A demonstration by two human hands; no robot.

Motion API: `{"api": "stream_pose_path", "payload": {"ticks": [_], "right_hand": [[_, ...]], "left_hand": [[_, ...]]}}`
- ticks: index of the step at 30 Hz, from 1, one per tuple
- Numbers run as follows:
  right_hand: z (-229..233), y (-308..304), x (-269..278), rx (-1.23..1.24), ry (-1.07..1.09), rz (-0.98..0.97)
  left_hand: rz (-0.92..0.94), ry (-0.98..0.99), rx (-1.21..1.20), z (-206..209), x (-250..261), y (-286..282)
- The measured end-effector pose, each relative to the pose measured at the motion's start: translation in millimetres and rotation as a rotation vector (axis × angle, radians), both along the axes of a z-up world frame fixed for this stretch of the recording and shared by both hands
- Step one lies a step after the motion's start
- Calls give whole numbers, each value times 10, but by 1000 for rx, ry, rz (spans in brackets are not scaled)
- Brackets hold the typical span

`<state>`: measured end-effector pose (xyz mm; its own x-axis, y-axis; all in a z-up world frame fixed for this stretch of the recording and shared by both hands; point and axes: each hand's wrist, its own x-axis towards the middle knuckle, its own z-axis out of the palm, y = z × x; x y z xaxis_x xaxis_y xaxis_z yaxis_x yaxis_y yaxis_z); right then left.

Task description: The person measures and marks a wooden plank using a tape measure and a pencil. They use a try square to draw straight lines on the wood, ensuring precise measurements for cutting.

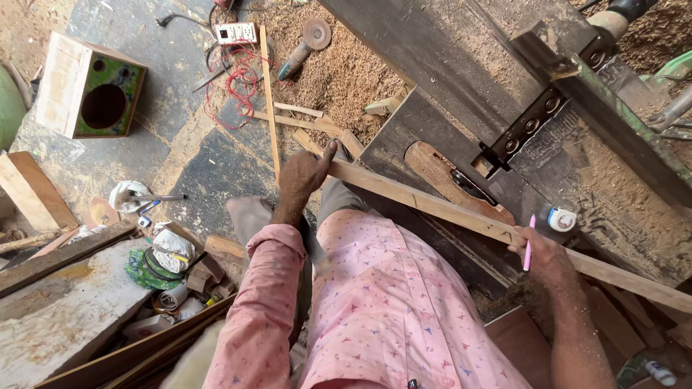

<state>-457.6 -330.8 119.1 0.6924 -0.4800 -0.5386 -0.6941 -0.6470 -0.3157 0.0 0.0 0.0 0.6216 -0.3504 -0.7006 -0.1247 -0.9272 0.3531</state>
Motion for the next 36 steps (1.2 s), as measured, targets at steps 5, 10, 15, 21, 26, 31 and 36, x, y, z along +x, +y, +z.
{"api": "stream_pose_path", "payload": {"ticks": [5,10,15,21,26,31,36], "right_hand": [[13,83,29,-91,-67,19],[164,203,192,-189,42,37],[237,354,622,-201,-81,15],[108,840,1278,309,-282,-451],[96,1070,1910,-44,-617,42],[39,1205,2124,-32,-1012,271],[-69,1156,1797,-21,-650,-82]], "left_hand": [[-21,-217,-107,759,39,-240],[31,-425,-440,1334,-14,-367],[513,-287,-1018,1705,-8,-374],[997,318,-1194,1632,-478,-535],[1558,710,-1247,1414,-1166,-441],[692,226,-1002,1291,-1554,-187],[-875,-575,-648,967,-1338,-236]]}}
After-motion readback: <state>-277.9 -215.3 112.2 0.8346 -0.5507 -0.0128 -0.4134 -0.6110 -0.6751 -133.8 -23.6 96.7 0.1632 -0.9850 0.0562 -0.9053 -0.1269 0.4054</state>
